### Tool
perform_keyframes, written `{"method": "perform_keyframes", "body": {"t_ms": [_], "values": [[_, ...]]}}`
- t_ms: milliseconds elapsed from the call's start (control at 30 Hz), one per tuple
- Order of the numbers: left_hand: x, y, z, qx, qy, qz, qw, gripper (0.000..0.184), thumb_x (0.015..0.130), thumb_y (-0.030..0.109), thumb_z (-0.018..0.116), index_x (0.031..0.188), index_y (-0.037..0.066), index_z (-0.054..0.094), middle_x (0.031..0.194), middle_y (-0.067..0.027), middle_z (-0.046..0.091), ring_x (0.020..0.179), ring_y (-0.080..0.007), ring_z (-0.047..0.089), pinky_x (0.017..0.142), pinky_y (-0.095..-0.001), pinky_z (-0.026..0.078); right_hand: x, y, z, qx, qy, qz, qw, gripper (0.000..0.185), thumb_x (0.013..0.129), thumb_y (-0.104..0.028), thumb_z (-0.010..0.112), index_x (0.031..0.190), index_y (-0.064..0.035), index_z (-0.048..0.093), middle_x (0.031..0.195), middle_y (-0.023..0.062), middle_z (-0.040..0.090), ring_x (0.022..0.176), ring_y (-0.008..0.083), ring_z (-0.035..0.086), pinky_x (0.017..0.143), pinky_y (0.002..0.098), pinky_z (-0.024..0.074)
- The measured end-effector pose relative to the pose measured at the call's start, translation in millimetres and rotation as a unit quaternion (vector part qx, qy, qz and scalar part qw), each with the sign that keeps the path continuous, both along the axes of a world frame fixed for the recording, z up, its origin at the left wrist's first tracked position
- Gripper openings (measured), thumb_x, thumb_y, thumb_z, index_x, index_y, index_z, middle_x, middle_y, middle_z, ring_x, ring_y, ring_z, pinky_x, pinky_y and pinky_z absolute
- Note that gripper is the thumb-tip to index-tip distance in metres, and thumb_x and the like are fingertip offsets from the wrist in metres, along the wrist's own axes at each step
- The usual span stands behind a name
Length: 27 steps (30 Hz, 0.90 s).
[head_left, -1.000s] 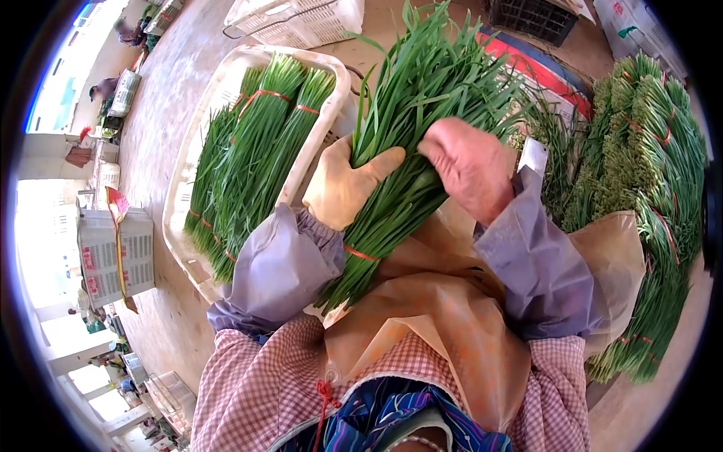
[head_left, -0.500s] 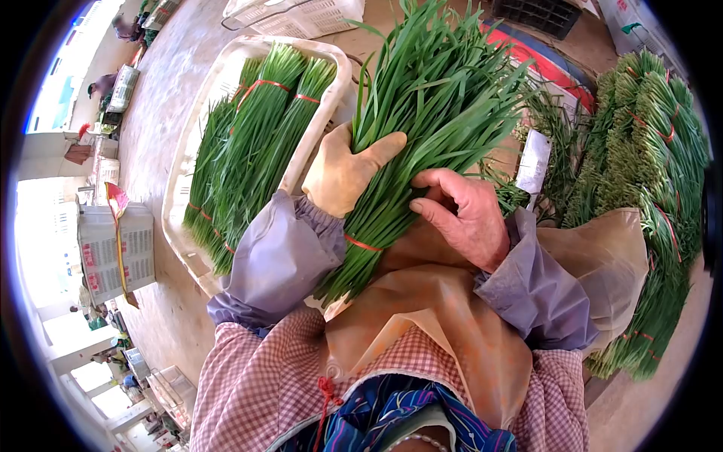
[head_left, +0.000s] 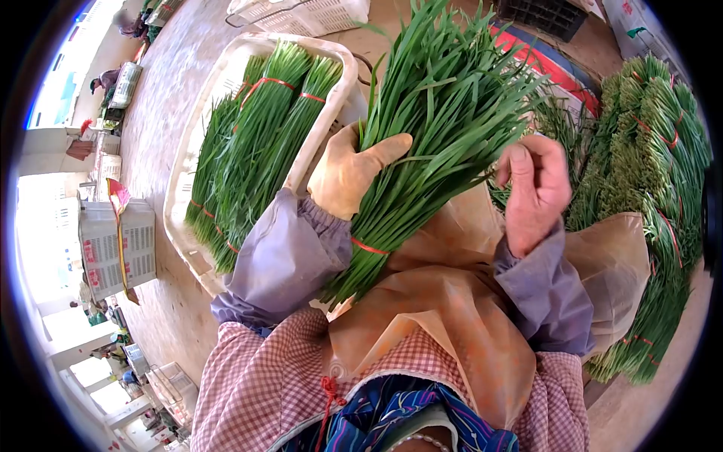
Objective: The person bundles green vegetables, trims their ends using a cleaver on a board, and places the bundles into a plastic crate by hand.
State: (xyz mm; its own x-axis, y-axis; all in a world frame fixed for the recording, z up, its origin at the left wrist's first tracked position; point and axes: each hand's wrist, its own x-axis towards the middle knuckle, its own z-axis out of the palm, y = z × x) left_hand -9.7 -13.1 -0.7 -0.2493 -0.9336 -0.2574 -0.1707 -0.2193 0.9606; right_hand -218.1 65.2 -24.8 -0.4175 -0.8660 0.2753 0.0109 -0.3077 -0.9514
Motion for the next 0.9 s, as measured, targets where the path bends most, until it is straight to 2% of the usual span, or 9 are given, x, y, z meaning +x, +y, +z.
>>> {"method": "perform_keyframes", "body": {"t_ms": [67, 167, 200, 267, 367, 467, 500, 733, 900], "values": [[0, 0, -1, -0.021, -0.043, -0.002, 0.999, 0.043, 0.082, 0.025, 0.075, 0.113, -0.004, 0.066, 0.093, -0.0129, 0.073, 0.083, -0.02, 0.069, 0.079, -0.0327, 0.054, -4, 2, 15, -0.04, 0.251, -0.109, 0.961, 0.012, 0.093, -0.008, 0.063, 0.103, -0.0032, 0.059, 0.087, 0.0087, 0.062, 0.081, 0.0191, 0.063, 0.079, 0.0319, 0.0507], [-11, 3, 14, -0.038, -0.144, -0.036, 0.988, 0.046, 0.081, 0.025, 0.075, 0.113, -0.006, 0.064, 0.095, -0.0156, 0.073, 0.088, -0.0218, 0.07, 0.085, -0.0343, 0.052, 2, -10, 27, -0.195, 0.49, 0.039, 0.849, 0.039, 0.073, -0.02, 0.077, 0.107, -0.0084, 0.062, 0.101, 0.0082, 0.062, 0.1, 0.0272, 0.062, 0.108, 0.0513, 0.034], [-15, 5, 23, -0.056, -0.197, -0.039, 0.978, 0.043, 0.082, 0.023, 0.075, 0.113, -0.005, 0.064, 0.095, -0.0142, 0.073, 0.086, -0.0199, 0.07, 0.081, -0.0334, 0.053, 11, -11, 22, -0.151, 0.525, 0.067, 0.835, 0.039, 0.074, -0.023, 0.077, 0.107, -0.0087, 0.061, 0.107, 0.0082, 0.059, 0.108, 0.0271, 0.058, 0.109, 0.0541, 0.0314], [-8, -1, 8, -0.052, -0.076, -0.028, 0.995, 0.036, 0.085, 0.017, 0.072, 0.113, -0.005, 0.065, 0.095, -0.0117, 0.072, 0.083, -0.0187, 0.069, 0.077, -0.0327, 0.055, 21, -14, -1, -0.099, 0.582, 0.037, 0.806, 0.041, 0.074, -0.026, 0.077, 0.107, -0.0077, 0.061, 0.105, 0.0093, 0.057, 0.106, 0.0281, 0.056, 0.108, 0.0558, 0.0318], [4, -6, -6, 0.076, 0.119, 0.05, 0.989, 0.031, 0.087, 0.006, 0.067, 0.116, -0.004, 0.063, 0.099, -0.0103, 0.071, 0.082, -0.0196, 0.068, 0.076, -0.0326, 0.056, 28, 11, -23, -0.046, 0.555, 0.072, 0.827, 0.045, 0.072, -0.02, 0.075, 0.11, -0.004, 0.058, 0.1, 0.0107, 0.056, 0.096, 0.0309, 0.054, 0.102, 0.0553, 0.0365], [-3, -2, 11, 0.116, 0.159, 0.086, 0.977, 0.033, 0.087, 0.005, 0.066, 0.118, -0.004, 0.062, 0.103, -0.0115, 0.07, 0.084, -0.0201, 0.068, 0.078, -0.0319, 0.056, 24, 19, -27, -0.035, 0.52, 0.105, 0.847, 0.044, 0.073, -0.018, 0.075, 0.11, -0.0038, 0.058, 0.1, 0.0112, 0.056, 0.094, 0.0319, 0.054, 0.095, 0.0517, 0.0406], [7, -7, 2, 0.153, 0.141, 0.052, 0.977, 0.052, 0.086, -0.002, 0.062, 0.136, 0.002, 0.048, 0.121, -0.0123, 0.063, 0.103, -0.0235, 0.064, 0.092, -0.0357, 0.053, 23, 19, -26, -0.038, 0.521, 0.097, 0.847, 0.037, 0.076, -0.022, 0.075, 0.106, -0.0058, 0.06, 0.097, 0.0103, 0.055, 0.093, 0.0297, 0.054, 0.092, 0.0471, 0.0427], [-4, 6, 9, 0.053, 0.113, 0.025, 0.992, 0.03, 0.086, 0.009, 0.071, 0.112, -0.004, 0.064, 0.097, -0.0099, 0.071, 0.08, -0.0168, 0.068, 0.073, -0.0303, 0.056, 4, -6, 12, -0.095, 0.265, 0.034, 0.959, 0.02, 0.085, 0.005, 0.066, 0.104, -0.0011, 0.063, 0.086, 0.0148, 0.063, 0.077, 0.0327, 0.064, 0.067, 0.0364, 0.053], [-3, 6, 3, 0.04, 0.062, 0.012, 0.997, 0.03, 0.085, 0.013, 0.073, 0.107, -0.005, 0.066, 0.092, -0.0088, 0.072, 0.076, -0.0136, 0.066, 0.07, -0.0288, 0.054, -3, -55, 41, -0.065, 0.382, 0.047, 0.921, 0.024, 0.085, -0.008, 0.07, 0.106, -0.0026, 0.06, 0.086, 0.0168, 0.066, 0.071, 0.0363, 0.065, 0.058, 0.042, 0.0513]]}}
